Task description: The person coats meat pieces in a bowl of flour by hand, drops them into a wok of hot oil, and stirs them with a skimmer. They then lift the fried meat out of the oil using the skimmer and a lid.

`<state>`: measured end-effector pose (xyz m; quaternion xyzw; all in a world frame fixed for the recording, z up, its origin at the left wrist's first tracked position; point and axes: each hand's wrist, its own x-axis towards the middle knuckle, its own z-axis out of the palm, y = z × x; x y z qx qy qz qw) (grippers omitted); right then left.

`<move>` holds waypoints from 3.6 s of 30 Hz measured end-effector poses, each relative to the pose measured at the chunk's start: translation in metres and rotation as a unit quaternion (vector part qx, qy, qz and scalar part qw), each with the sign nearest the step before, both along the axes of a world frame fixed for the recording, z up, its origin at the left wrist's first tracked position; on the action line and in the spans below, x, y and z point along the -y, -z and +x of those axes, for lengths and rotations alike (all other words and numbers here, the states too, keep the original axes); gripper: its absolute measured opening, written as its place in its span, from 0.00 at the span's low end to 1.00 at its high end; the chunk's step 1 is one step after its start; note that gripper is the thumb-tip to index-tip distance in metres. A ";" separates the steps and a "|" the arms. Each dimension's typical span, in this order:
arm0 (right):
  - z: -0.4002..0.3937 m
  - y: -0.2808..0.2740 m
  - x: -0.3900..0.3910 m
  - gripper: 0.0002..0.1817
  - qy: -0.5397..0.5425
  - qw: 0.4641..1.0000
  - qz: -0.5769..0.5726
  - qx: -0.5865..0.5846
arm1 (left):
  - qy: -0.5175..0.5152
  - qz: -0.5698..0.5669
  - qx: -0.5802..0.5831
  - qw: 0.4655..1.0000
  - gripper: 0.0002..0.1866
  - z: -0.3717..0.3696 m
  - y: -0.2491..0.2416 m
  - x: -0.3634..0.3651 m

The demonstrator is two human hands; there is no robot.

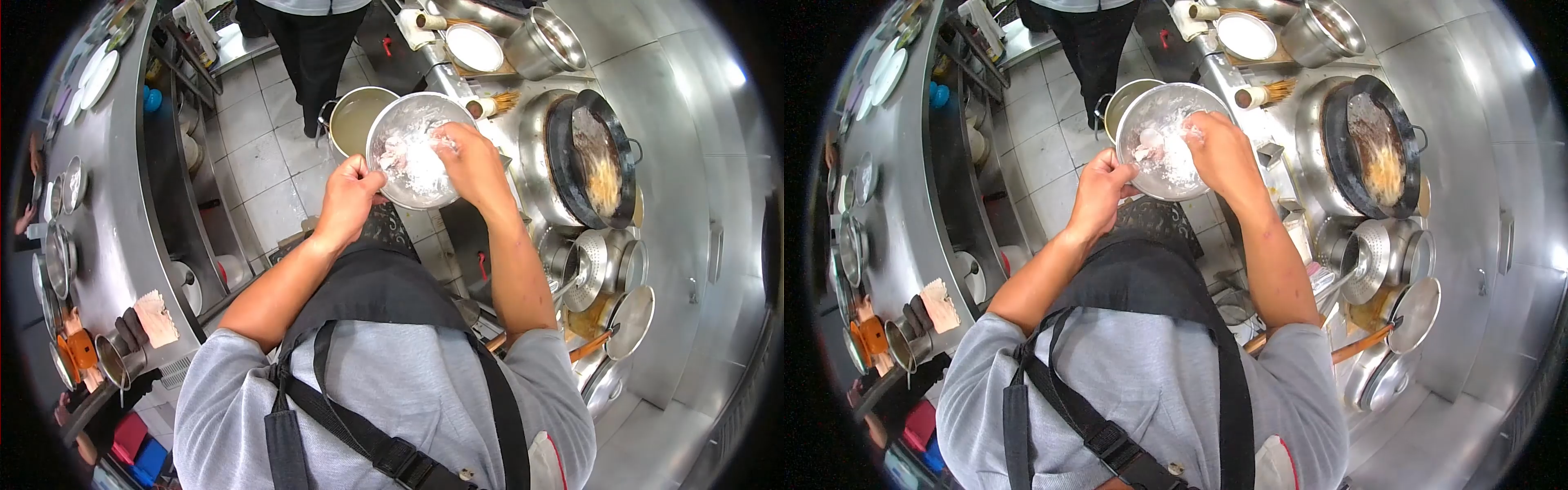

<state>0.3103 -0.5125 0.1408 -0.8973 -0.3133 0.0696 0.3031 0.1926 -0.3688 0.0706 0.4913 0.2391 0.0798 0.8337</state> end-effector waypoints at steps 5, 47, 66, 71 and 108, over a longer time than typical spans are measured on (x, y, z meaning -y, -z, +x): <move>-0.012 0.012 -0.013 0.16 -0.068 0.991 -0.030 0.112 | 0.020 0.037 0.024 0.999 0.11 0.000 0.006 0.003; -0.020 0.007 -0.075 0.17 0.126 0.654 0.497 -0.557 | -0.088 0.039 0.025 0.995 0.11 -0.030 0.010 -0.013; -0.009 0.066 0.003 0.17 -0.051 0.910 0.350 -0.216 | 0.071 0.079 -0.026 0.994 0.03 0.005 0.017 0.031; -0.013 0.019 0.048 0.18 0.035 0.953 0.277 -0.114 | 0.119 -0.031 0.006 0.992 0.01 0.026 -0.012 0.061; -0.046 -0.063 0.132 0.11 0.222 0.544 0.787 -0.188 | -0.642 0.051 -0.064 0.762 0.26 -0.228 0.080 -0.379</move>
